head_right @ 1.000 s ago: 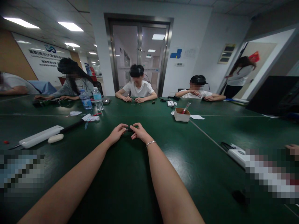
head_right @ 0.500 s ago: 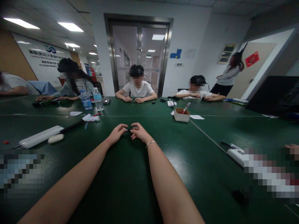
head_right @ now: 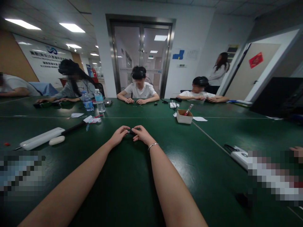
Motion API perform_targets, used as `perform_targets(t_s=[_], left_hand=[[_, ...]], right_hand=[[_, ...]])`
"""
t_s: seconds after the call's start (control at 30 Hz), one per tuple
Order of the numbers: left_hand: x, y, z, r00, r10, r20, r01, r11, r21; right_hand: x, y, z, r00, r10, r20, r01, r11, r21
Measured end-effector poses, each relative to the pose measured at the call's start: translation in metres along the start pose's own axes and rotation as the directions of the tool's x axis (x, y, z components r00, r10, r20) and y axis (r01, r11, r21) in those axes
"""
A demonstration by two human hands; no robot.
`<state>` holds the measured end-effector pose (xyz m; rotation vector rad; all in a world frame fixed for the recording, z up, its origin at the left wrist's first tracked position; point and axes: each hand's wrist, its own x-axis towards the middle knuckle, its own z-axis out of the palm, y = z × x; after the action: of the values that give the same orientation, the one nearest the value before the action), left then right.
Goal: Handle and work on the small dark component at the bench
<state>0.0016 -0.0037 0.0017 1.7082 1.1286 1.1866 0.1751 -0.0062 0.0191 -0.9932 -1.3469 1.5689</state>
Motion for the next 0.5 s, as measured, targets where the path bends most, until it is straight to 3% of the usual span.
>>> perform_targets(t_s=[0.23, 0.5], left_hand=[[0.0002, -0.0006, 0.0020, 1.000, 0.011, -0.011, -0.011, 1.000, 0.023], [-0.0026, 0.0072, 0.0008, 0.999, 0.030, -0.027, -0.028, 0.998, 0.064]], right_hand=[[0.0006, 0.0047, -0.0050, 0.991, -0.098, 0.089, 0.103, 0.993, -0.054], [0.0061, 0.0098, -0.0007, 0.990, -0.126, 0.064, 0.141, 0.927, -0.349]])
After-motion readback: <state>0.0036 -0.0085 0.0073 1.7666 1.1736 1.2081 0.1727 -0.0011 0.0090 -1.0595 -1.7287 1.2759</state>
